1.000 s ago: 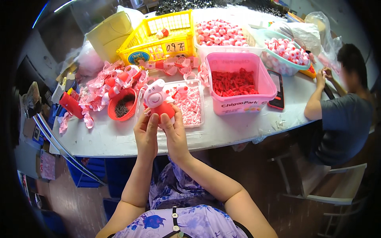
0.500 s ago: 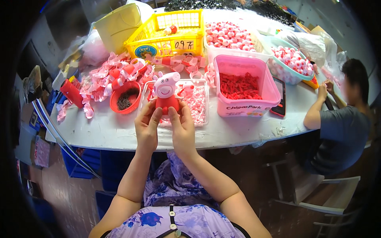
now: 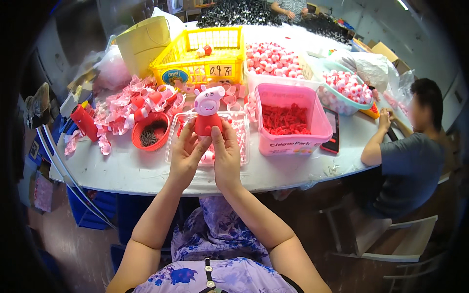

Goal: The person assembles small pink and white plastic toys by hand. They pick up a pink base, insert a white head piece, and then attach a red body piece to complete the figure. The process is repeated multiple times with components taken from containers on the table.

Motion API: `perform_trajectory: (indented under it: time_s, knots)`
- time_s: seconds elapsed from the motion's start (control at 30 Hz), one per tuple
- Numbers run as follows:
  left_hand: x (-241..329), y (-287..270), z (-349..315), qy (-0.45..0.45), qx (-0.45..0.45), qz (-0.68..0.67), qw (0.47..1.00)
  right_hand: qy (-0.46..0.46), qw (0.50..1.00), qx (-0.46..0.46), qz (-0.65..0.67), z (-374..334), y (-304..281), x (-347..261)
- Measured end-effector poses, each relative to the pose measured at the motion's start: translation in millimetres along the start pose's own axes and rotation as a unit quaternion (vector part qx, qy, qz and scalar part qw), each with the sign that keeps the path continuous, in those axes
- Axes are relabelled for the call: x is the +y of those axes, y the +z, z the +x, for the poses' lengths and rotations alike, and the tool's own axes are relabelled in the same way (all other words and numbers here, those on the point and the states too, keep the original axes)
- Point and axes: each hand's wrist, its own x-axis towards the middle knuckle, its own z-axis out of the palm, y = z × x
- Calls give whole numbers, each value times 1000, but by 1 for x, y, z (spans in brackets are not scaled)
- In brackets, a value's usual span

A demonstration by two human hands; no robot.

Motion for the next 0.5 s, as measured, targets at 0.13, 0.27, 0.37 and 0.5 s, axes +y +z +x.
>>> perform_trajectory:
  time_s: [0.13,0.27,0.37,0.5]
  knots:
    - [4,4,26,-5,12,-25,1000,10,995,-2,-95,16,-13,3]
    - [-15,-9,79,-75,43,-152,985,-33,964,-37,-260,36,-25,4]
    - [-19,-22,144,-53,90,-182,978,-32,964,-65,-256,28,-25,-13]
    - [-34,-72,228,-61,97,-203,972,3,972,-114,-204,6,-29,-26]
